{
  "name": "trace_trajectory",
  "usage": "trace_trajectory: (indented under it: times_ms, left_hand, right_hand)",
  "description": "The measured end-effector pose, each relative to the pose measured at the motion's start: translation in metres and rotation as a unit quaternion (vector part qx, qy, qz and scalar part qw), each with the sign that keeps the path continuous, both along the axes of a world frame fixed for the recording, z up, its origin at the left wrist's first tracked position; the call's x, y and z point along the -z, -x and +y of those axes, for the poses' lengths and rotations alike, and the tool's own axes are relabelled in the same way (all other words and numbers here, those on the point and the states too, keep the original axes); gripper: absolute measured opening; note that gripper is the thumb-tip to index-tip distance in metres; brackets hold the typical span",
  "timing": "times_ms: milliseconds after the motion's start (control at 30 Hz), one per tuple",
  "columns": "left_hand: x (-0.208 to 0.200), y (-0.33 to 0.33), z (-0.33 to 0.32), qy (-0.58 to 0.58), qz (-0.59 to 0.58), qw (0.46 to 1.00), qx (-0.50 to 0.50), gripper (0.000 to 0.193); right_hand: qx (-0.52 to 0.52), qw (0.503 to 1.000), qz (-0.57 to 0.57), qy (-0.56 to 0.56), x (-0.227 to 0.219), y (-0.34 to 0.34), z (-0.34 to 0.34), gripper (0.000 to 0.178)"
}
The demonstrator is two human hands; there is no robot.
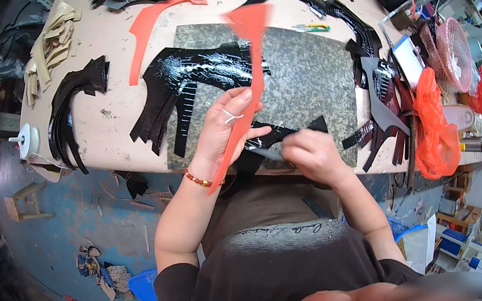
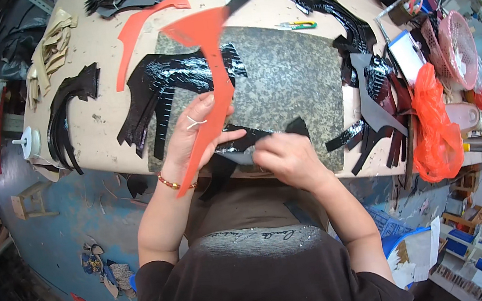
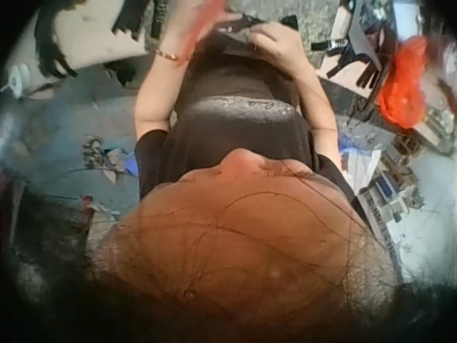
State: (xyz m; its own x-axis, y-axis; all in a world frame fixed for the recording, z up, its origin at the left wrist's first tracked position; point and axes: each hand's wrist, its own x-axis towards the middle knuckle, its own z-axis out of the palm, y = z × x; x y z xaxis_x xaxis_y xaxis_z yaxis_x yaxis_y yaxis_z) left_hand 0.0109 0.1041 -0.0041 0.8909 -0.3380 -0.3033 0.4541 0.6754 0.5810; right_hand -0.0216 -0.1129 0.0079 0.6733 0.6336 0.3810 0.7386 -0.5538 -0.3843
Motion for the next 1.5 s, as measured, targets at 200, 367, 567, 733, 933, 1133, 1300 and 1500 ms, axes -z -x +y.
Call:
trace_trajectory:
  times_ms: [200,367,567,733,933,1133,1300,1500]
  left_hand:
    - [0.013,0.015,0.002,0.049,-0.039,0.997,-0.045,0.031]
    - [0.013,0.039,0.026,0.236,-0.118,0.937,-0.230,0.043]
    - [-0.019,0.077,0.106,0.212,-0.258,0.860,-0.387,0.058]
    - [-0.009,0.086,0.084,-0.352,-0.175,0.838,-0.377,0.039]
    - [-0.004,0.070,-0.004,-0.655,-0.405,0.629,-0.108,0.030]
    - [0.010,0.061,-0.024,-0.698,-0.424,0.571,-0.085,0.031]
    - [0.010,0.061,-0.027,-0.711,-0.407,0.566,-0.091,0.031]
    - [0.011,0.061,-0.029,-0.716,-0.411,0.557,-0.095,0.031]
  right_hand:
    - [-0.146,0.929,0.064,-0.334,-0.085,-0.017,-0.024,0.009]
    - [0.143,0.901,0.058,-0.406,-0.117,-0.076,0.015,0.017]
    - [0.126,0.986,0.096,-0.050,-0.050,-0.158,0.098,0.030]
    - [0.112,0.983,-0.025,-0.140,-0.031,-0.143,0.084,0.034]
    - [0.151,0.921,0.090,-0.348,-0.051,-0.076,-0.007,0.031]
    - [0.187,0.828,0.225,-0.478,-0.006,0.006,-0.053,0.032]
    - [0.240,0.889,0.162,-0.354,0.024,0.016,-0.057,0.016]
    - [0.235,0.914,0.092,-0.318,0.032,0.012,-0.055,0.016]
